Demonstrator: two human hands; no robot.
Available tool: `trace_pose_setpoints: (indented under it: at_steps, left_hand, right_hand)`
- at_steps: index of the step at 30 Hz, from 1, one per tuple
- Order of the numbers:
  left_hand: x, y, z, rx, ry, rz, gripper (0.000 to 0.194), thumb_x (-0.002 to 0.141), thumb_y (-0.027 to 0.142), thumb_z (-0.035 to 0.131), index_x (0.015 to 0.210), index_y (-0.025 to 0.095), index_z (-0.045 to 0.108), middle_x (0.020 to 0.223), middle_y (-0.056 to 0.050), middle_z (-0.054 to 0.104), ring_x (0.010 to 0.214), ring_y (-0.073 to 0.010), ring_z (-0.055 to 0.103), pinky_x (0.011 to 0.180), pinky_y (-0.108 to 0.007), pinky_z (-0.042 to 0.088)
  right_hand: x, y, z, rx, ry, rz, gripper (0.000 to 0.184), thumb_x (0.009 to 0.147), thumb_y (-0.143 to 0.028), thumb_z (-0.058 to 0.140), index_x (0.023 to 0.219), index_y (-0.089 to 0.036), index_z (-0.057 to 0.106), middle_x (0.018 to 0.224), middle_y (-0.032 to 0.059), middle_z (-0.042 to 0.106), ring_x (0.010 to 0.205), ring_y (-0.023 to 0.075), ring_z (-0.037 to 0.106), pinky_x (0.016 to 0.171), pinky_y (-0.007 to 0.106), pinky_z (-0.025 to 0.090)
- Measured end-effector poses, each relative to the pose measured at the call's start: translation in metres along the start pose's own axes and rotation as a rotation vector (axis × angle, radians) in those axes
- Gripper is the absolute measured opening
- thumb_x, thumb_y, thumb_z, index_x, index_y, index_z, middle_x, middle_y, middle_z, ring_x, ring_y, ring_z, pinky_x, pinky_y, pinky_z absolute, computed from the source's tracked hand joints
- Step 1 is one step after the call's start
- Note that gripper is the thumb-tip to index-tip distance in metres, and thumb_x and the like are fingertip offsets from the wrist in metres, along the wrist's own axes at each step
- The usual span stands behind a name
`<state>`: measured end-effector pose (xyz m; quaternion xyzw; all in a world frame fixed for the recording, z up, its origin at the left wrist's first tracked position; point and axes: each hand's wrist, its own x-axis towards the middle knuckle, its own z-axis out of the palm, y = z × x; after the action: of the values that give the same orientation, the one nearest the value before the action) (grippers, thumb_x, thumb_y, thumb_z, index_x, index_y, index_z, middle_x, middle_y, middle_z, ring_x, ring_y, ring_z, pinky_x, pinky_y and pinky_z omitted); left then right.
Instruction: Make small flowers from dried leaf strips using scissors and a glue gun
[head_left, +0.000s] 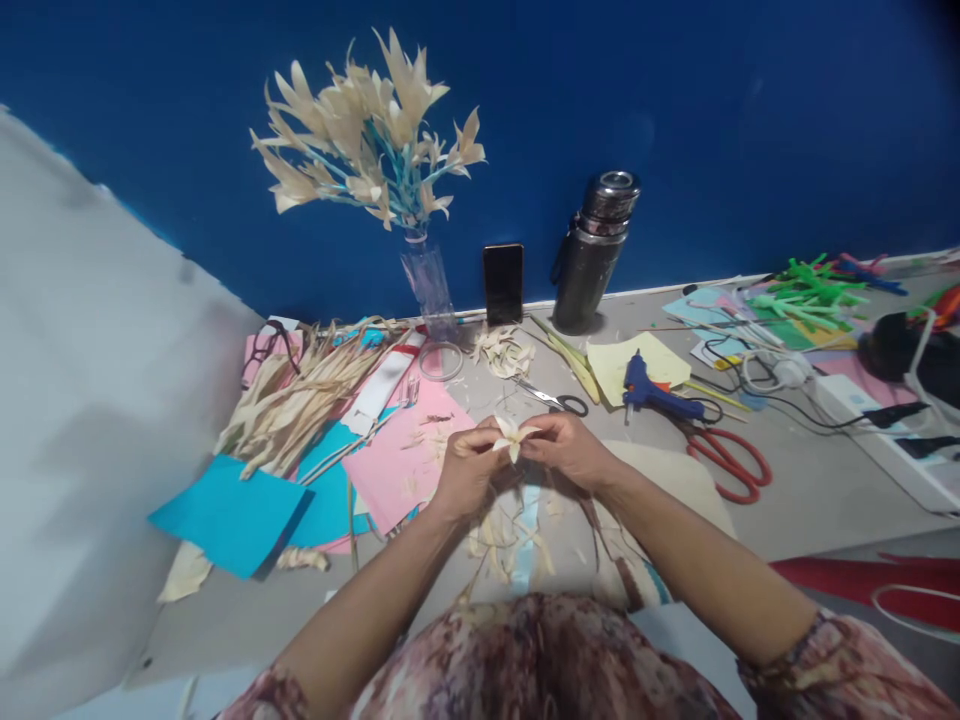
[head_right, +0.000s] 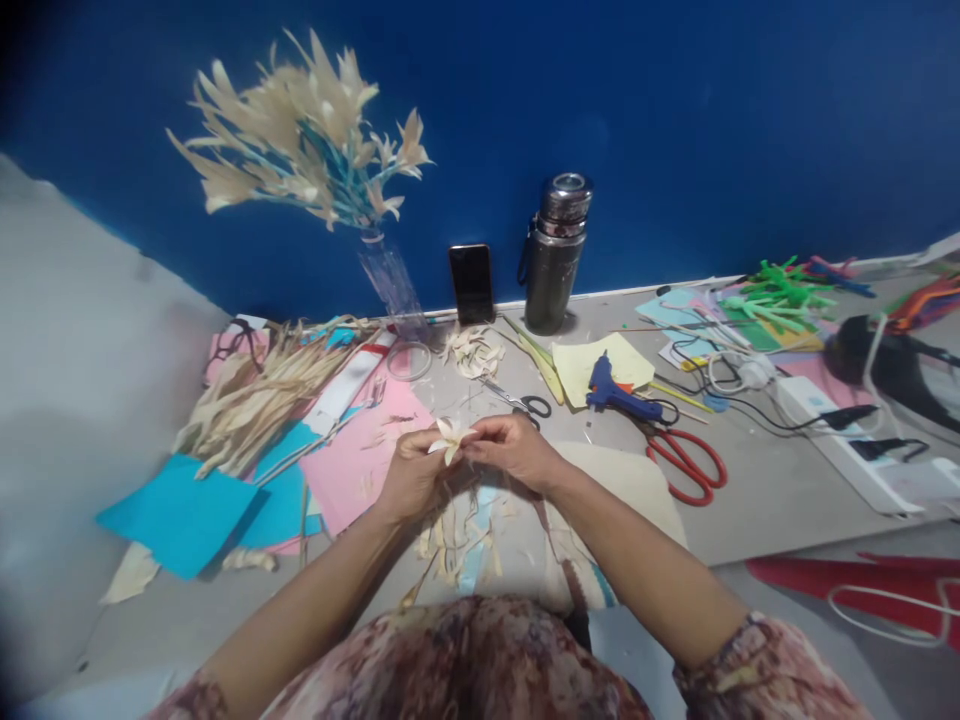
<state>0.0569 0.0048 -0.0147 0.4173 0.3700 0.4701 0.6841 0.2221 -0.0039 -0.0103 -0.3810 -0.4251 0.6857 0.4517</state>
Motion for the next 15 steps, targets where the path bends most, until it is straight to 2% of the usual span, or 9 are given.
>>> trace_pose_setpoints:
  at_steps: [6, 11, 15]
  left_hand:
    - [-0.002, 0.007, 0.008, -0.095, -0.015, -0.042, 0.033, 0.059, 0.034, 0.09, 0.053, 0.012, 0.065, 0.051, 0.005, 0.043, 0.044, -0.0041, 0.037, 0.043, -0.02, 0.028]
    - [-0.001, 0.01, 0.008, -0.072, 0.033, -0.071, 0.031, 0.056, 0.033, 0.09, 0.07, 0.012, 0.071, 0.054, 0.002, 0.056, 0.041, -0.0049, 0.042, 0.042, -0.019, 0.029]
    - [0.0, 0.011, 0.007, 0.016, 0.042, -0.038, 0.029, 0.06, 0.032, 0.088, 0.073, 0.011, 0.073, 0.061, 0.0, 0.062, 0.043, -0.0056, 0.045, 0.042, -0.02, 0.031]
  right_hand:
    - [0.001, 0.005, 0.001, -0.04, 0.062, -0.025, 0.037, 0.065, -0.047, 0.087, 0.07, -0.014, 0.069, 0.064, 0.0006, 0.066, 0.06, 0.0128, 0.058, 0.061, 0.026, 0.046]
    - [0.0, 0.001, 0.003, -0.086, 0.075, -0.067, 0.035, 0.069, -0.046, 0.083, 0.07, -0.015, 0.067, 0.063, -0.0001, 0.064, 0.058, 0.0121, 0.056, 0.06, 0.027, 0.046]
    - [0.0, -0.003, 0.003, -0.127, 0.092, -0.078, 0.034, 0.071, -0.045, 0.081, 0.069, -0.015, 0.066, 0.061, -0.0014, 0.06, 0.057, 0.0108, 0.051, 0.06, 0.026, 0.044]
